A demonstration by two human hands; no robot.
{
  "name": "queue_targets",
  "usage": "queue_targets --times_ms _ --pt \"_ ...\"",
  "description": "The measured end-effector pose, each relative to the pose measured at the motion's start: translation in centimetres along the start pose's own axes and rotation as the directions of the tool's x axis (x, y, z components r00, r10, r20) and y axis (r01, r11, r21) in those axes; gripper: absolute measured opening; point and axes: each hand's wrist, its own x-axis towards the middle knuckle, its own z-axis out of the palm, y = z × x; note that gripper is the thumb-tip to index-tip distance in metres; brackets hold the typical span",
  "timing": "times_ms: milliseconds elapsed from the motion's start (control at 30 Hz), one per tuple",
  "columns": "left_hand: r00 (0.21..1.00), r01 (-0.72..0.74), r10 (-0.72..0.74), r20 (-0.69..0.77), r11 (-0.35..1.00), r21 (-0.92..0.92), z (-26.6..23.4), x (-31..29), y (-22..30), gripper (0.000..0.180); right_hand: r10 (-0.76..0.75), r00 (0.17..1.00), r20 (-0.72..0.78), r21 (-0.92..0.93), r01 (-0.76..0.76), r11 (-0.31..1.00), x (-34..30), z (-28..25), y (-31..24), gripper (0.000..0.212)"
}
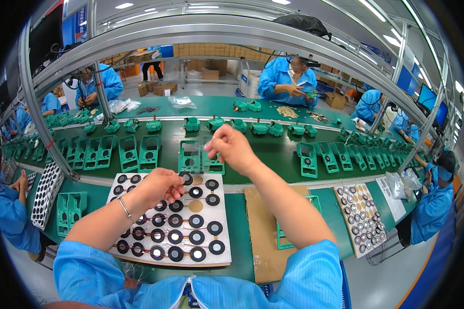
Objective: Assembling small circular lenses and components into green plastic housings on an assembly line.
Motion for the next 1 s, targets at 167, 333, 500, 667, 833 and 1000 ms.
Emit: queue_targets --times_ms 167,333,500,667,833,1000 --pt "0.999 0.045 -0.045 0.011 0.999 -0.005 0.4 -1.4 -1.3 0.017 0.06 0.998 0.023 -0.018 -0.06 0.998 0.7 -0.7 0.1 0.005" --pt "0.994 0.108 -0.105 -0.026 0.98 0.165 1.6 -1.8 -2.6 0.021 0.037 0.991 0.125 0.006 -0.038 0.999 0.5 0.2 -0.3 0.006" --pt "0.991 0.041 -0.114 0.065 0.741 0.67 2.4 -3.4 0.4 0.025 0.013 0.987 0.162 -0.003 -0.012 1.0 0.2 0.4 -0.9 0.007" --pt "0.734 -0.507 0.503 0.457 -0.042 0.861 2.4 -1.9 0.3 0.04 -0.011 0.984 0.179 -0.036 0.018 0.999 0.0 0.4 -0.9 0.007" --pt "0.685 -0.528 0.491 0.539 -0.175 0.831 1.5 0.7 -3.8 0.061 0.029 0.983 0.179 -0.027 -0.024 0.999 -0.1 0.9 -0.6 0.007" --pt "0.681 -0.558 0.479 0.554 -0.152 0.816 1.5 0.9 -4.6 0.059 0.037 0.985 0.167 0.014 -0.04 0.999 -0.1 1.5 -0.4 0.006"
